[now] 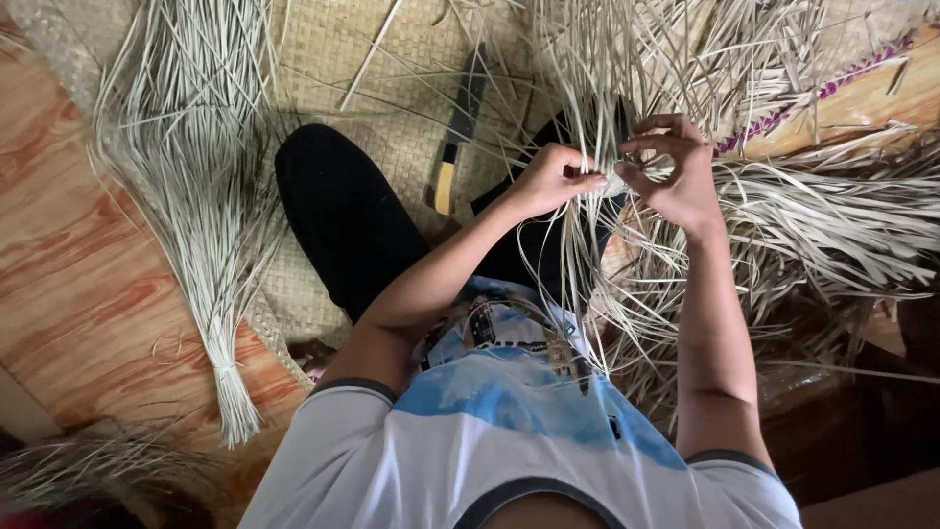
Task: Weaving dried leaves together by hand to create a mat or similar structure
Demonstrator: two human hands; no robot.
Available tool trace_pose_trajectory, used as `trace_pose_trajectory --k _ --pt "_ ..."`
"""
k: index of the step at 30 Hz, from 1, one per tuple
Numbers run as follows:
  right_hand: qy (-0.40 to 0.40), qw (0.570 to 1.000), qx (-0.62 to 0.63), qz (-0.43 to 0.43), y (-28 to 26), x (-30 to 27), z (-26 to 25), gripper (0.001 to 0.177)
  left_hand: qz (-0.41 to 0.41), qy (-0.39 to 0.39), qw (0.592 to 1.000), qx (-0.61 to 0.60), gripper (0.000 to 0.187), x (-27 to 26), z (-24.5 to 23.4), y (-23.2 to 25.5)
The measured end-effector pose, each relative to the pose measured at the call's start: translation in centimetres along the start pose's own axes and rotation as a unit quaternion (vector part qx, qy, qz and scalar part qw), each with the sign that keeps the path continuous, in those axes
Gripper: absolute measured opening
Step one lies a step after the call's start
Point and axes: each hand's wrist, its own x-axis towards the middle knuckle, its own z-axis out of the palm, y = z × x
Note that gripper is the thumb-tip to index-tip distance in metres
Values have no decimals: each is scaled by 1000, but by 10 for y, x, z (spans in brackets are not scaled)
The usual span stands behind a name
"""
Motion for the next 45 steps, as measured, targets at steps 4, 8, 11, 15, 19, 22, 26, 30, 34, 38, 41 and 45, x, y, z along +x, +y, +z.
trace_pose_trajectory --k 4,8,11,15,19,22,26,30,34,38,41,45 --pt "-20 999 -22 -26 -9 6 -2 6 9 38 999 -14 22 4 2 -19" --pt "-42 998 -39 -29 -14 7 -3 6 -14 51 998 -31 22 1 3 -14" --pt "-46 997 -58 -22 -11 8 -3 6 -36 60 997 -41 24 -2 0 -15" --pt "-63 993 -95 10 5 5 -2 6 -94 57 994 -17 33 0 -1 -11" --pt "-71 994 -86 10 6 6 -3 7 -102 54 992 -47 29 1 2 3" --pt "-70 995 -77 8 2 6 -5 8 -78 81 992 -62 26 2 5 5" --pt "-81 992 -95 16 5 5 -6 6 -45 104 992 -53 17 2 9 -11" --pt "-90 994 -65 22 -9 11 -8 4 -9 119 992 -32 15 4 15 -36" --pt "-107 993 -49 15 -16 19 -9 9 -10 108 993 -36 13 4 18 -35" --pt "-132 991 18 -3 -28 30 -14 6 -18 118 991 -59 16 1 16 -27" --pt "-150 987 51 -2 -15 29 -14 7 -43 100 991 -82 15 -5 10 -11" --pt "-154 985 75 6 5 18 -14 10 -74 22 992 -95 19 -2 1 -18"
